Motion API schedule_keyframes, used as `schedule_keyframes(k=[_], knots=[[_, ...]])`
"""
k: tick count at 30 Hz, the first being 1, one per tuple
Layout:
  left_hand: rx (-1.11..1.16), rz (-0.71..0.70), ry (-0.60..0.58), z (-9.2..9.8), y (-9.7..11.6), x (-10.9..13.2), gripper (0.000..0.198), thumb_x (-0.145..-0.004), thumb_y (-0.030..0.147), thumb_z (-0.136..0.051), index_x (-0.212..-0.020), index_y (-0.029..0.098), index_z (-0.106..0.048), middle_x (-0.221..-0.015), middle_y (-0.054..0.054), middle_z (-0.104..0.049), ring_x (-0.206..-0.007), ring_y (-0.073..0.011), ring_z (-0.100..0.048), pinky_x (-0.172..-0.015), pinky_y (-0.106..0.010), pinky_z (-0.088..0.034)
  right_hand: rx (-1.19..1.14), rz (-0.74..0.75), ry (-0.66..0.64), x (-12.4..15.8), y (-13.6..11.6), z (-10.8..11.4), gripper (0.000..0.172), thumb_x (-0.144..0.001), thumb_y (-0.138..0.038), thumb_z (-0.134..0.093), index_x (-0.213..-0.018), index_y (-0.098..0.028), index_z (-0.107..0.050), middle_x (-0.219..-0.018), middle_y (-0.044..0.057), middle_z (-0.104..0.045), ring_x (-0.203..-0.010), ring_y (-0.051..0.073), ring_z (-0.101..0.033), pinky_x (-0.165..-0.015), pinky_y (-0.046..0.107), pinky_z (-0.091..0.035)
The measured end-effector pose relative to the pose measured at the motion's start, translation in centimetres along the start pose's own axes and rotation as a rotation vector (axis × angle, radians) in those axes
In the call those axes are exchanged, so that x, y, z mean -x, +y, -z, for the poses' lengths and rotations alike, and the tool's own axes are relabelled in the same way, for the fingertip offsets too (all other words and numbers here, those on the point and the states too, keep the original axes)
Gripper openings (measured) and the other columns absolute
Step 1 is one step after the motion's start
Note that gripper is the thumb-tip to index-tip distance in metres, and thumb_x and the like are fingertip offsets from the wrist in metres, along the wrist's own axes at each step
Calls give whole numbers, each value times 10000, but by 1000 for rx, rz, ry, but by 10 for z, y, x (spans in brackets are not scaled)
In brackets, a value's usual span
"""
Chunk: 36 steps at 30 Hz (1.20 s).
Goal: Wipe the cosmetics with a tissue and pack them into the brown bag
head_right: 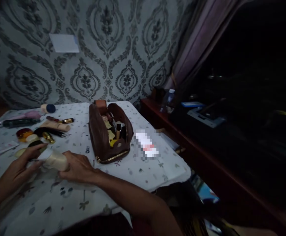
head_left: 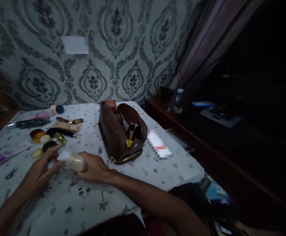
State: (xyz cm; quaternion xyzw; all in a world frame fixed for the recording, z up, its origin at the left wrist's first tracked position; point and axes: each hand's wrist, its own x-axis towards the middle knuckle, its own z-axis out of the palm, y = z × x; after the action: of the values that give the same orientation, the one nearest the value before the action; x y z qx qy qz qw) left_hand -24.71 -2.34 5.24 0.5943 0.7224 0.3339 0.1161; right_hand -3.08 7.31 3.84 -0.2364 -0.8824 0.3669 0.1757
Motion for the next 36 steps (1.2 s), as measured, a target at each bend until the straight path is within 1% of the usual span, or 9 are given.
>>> schedule_keyframes(k=[3,6,11,13,16,21,25,30,36], knots=[[103,-91,-108,2,6,-3,553,-848,538,-547,-1354,313,-527,-1375,-31,-579,-1225,-315,-569,-974,-358,-516,-29,20,-47,0,1,0,501,-736,-392,-710,-1186,-266,-529,-1072,10,-679,-915,231,-646,-692,270,-430],[197,-68,-157,4,8,-8,460,-814,549,-600,-1185,281,-642,-1209,-22,-677,-1138,-301,-612,-885,-295,-542,-129,11,-21,-2,4,-2,548,-713,-392,-761,-1203,-277,-542,-1056,-2,-670,-937,224,-633,-735,279,-446],[329,113,-29,-1,3,-12,447,-816,558,-595,-1124,236,-632,-1110,-30,-678,-996,-275,-614,-759,-277,-513,-763,-136,46,-14,17,-5,798,-549,-457,-884,-1248,-255,-557,-888,-28,-636,-740,154,-620,-649,252,-483],[390,150,15,-3,3,-11,442,-819,534,-602,-1119,209,-612,-1077,-43,-659,-966,-258,-597,-764,-280,-492,-1032,-247,71,-19,21,-6,788,-472,-471,-908,-1154,-224,-599,-796,-47,-626,-625,117,-589,-565,222,-468],[508,122,113,-5,5,-9,471,-787,508,-634,-1125,182,-588,-998,-50,-629,-891,-227,-578,-740,-274,-465,-1246,-310,74,-23,20,-5,589,-509,-489,-893,-947,-171,-658,-789,-11,-683,-607,102,-621,-517,181,-453],[617,104,50,-7,8,-7,442,-758,443,-702,-1106,195,-590,-973,-31,-642,-874,-199,-588,-765,-268,-457,-1369,-430,-52,-24,16,-4,446,-780,-522,-738,-1009,-151,-645,-729,64,-740,-524,128,-664,-407,162,-403],[628,42,-3,-7,10,-4,438,-762,430,-718,-1112,191,-613,-1041,-49,-647,-938,-213,-599,-810,-282,-460,-1447,-524,15,-26,15,-3,347,-892,-495,-625,-936,-151,-649,-725,64,-736,-492,118,-633,-416,186,-451],[630,44,-32,-8,11,-5,419,-790,448,-696,-1101,182,-606,-1022,-50,-645,-952,-212,-599,-804,-275,-461,-1484,-478,163,-26,15,-1,146,-787,-301,-730,-835,-166,-707,-812,45,-740,-638,144,-658,-561,237,-541],[637,71,18,-9,11,-6,357,-792,450,-676,-1001,166,-622,-923,-33,-634,-862,-186,-590,-764,-263,-458,-1404,-323,161,-21,10,1,219,-653,-237,-781,-864,-182,-770,-886,22,-718,-807,142,-637,-706,231,-529]])
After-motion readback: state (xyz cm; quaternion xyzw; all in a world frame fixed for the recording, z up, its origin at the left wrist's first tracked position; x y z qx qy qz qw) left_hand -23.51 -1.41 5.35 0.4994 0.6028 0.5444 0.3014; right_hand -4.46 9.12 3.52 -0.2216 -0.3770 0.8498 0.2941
